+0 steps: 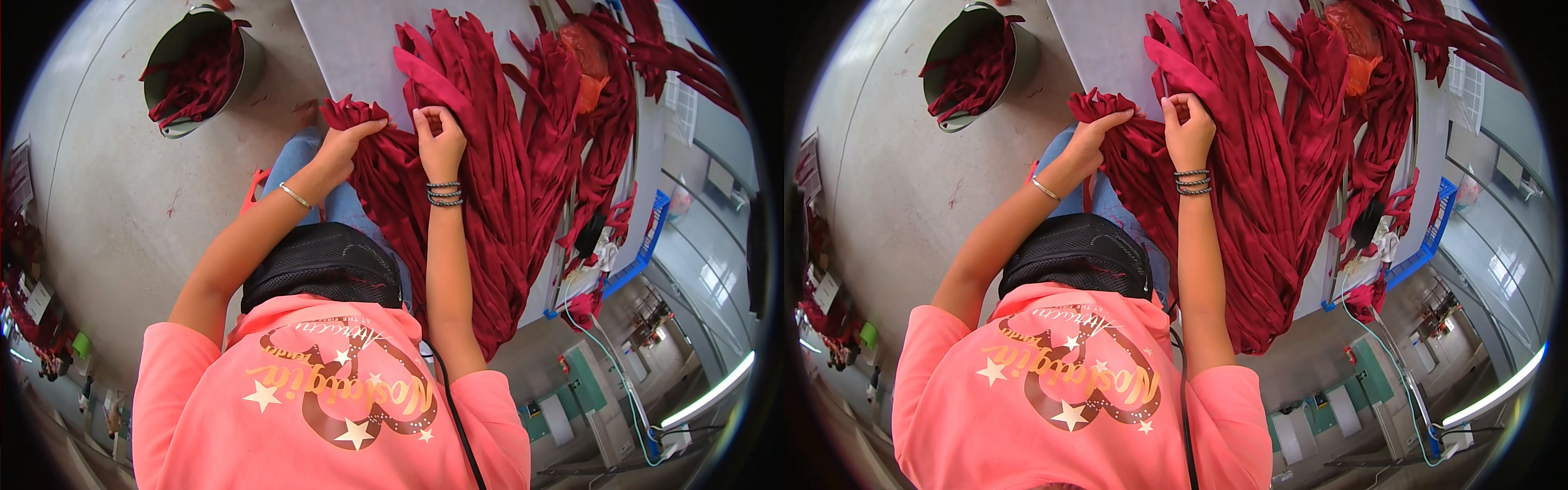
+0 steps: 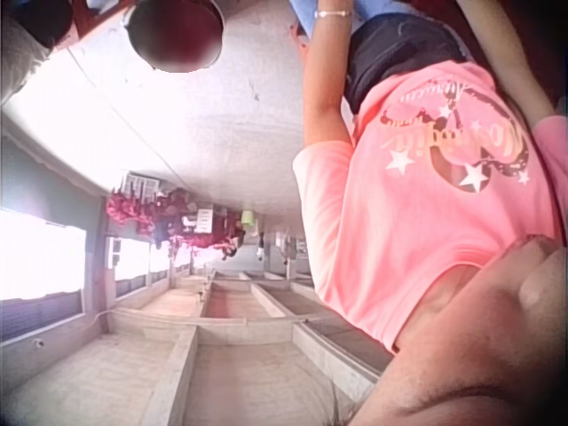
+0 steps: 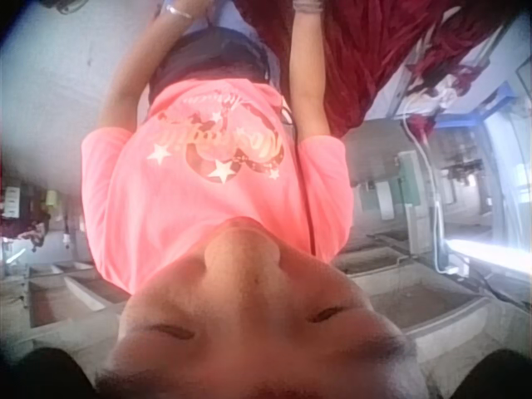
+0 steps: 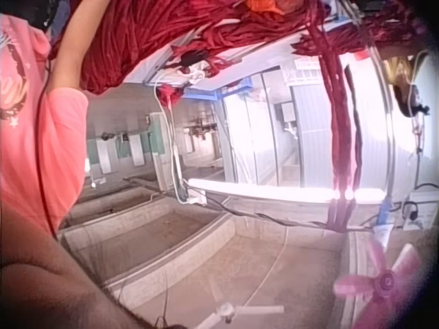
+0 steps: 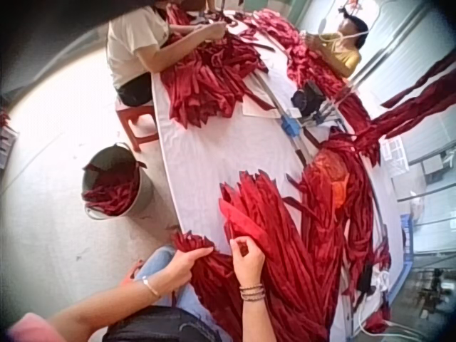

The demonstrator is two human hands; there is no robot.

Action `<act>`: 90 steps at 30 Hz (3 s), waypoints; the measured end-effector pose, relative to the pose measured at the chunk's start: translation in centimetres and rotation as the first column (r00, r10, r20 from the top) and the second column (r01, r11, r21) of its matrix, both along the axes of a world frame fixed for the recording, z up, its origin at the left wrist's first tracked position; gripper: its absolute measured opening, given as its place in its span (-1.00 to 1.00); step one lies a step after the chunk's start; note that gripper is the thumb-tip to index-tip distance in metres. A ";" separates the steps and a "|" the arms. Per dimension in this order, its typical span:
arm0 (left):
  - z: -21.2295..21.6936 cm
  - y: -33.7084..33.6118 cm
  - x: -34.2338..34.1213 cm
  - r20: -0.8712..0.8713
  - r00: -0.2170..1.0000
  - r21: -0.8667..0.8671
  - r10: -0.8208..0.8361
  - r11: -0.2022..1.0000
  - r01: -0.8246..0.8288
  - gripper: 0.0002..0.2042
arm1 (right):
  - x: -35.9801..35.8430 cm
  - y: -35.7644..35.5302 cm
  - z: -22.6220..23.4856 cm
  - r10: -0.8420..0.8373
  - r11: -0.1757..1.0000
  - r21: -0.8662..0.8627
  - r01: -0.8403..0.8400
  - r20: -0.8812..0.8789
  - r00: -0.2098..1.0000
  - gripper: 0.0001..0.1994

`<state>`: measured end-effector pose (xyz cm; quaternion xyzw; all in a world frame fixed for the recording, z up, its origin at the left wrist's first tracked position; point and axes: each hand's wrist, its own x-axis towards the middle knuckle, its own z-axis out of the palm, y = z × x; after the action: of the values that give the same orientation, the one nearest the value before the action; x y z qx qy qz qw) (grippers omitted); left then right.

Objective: Tying knots in strips of red fabric in a factory setting.

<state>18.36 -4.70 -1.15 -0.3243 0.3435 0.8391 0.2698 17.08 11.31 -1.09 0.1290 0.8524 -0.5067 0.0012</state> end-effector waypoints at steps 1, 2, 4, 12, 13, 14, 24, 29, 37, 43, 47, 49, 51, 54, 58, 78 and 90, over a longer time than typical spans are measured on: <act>-0.1 0.0 0.0 0.005 1.000 0.004 0.000 1.000 0.000 -0.84 | 0.0 0.0 0.0 -0.011 0.999 -0.033 0.011 -0.002 1.000 -0.82; -0.1 0.0 0.0 0.005 1.000 0.003 0.001 1.000 -0.001 -0.84 | 0.0 -0.1 0.1 -0.010 0.999 -0.034 0.010 -0.002 1.000 -0.82; -0.2 -0.1 0.0 0.016 1.000 0.019 0.002 1.000 -0.002 -0.84 | 0.1 -0.1 0.2 0.018 0.999 0.027 -0.020 0.079 0.997 -0.80; -0.4 -0.1 0.1 -0.003 1.000 0.014 0.004 1.000 -0.004 -0.81 | 0.8 -0.4 -1.4 0.186 0.861 0.500 -0.092 -0.142 0.972 -0.81; -0.3 0.0 0.1 -0.017 1.000 0.006 -0.007 1.000 0.007 -0.80 | 0.9 -0.2 -1.4 0.156 0.891 0.444 -0.093 -0.108 0.982 -0.85; -0.4 0.0 0.1 -0.016 1.000 0.004 -0.004 1.000 0.004 -0.80 | 0.8 -0.3 -1.1 0.159 0.892 0.442 -0.096 -0.108 0.981 -0.85; -0.6 0.0 0.1 -0.029 1.000 0.026 0.004 1.000 -0.004 -0.81 | 2.1 1.6 2.5 0.405 0.911 0.157 -0.382 -0.158 0.901 -0.89; -0.5 -0.1 0.3 0.003 0.999 0.039 0.032 0.999 -0.032 -0.84 | 1.7 1.2 2.7 0.139 0.874 0.486 -0.012 -0.227 0.964 -0.72; 0.0 -0.1 0.2 -0.125 0.992 -0.031 -0.017 0.999 0.013 -0.80 | 0.2 0.1 1.7 0.166 0.656 0.755 0.009 -0.156 0.974 -0.57; -0.1 -0.1 0.3 -0.034 0.999 0.000 -0.015 1.000 0.015 -0.73 | -0.2 1.3 1.3 0.284 0.643 0.766 -0.008 -0.228 0.931 -0.82; 0.0 -0.4 -0.1 -0.046 0.997 0.030 -0.057 0.998 0.058 -0.73 | 0.4 1.0 2.7 0.309 0.768 0.637 -0.071 -0.271 0.912 -0.84; 0.1 -0.3 -0.3 -0.061 0.998 0.125 -0.018 0.992 0.026 -0.73 | 0.8 0.4 3.4 0.313 0.764 0.640 -0.088 -0.247 0.917 -0.83; -0.3 -0.3 -0.3 -0.106 0.994 0.134 -0.037 0.990 0.051 -0.72 | 1.1 0.0 4.0 0.242 0.897 0.416 -0.149 -0.182 0.953 -0.82; -0.7 -0.1 -0.1 -0.167 0.985 0.125 -0.036 0.990 0.058 -0.73 | 1.0 -0.4 3.6 0.149 0.958 0.267 -0.100 -0.168 0.975 -0.81; -0.8 0.0 0.3 -0.109 0.993 0.053 -0.038 0.998 0.044 -0.79 | 0.9 -2.0 3.6 0.057 0.997 -0.044 -0.060 -0.064 0.996 -0.76; -0.9 -1.3 0.5 -0.092 0.995 0.008 -0.039 0.999 0.040 -0.77 | 5.4 4.6 7.0 0.389 0.653 0.516 -0.554 0.399 0.831 -0.85; -0.2 -0.1 -0.2 -0.083 0.996 -0.028 0.005 1.000 -0.008 -0.76 | -1.7 1.1 2.7 0.641 0.702 0.477 -0.530 -0.097 0.761 -0.74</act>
<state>18.19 -4.77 -1.34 -0.2939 0.3653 0.8478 0.2479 15.33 12.38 1.64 -0.2203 0.9293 -0.2952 0.0258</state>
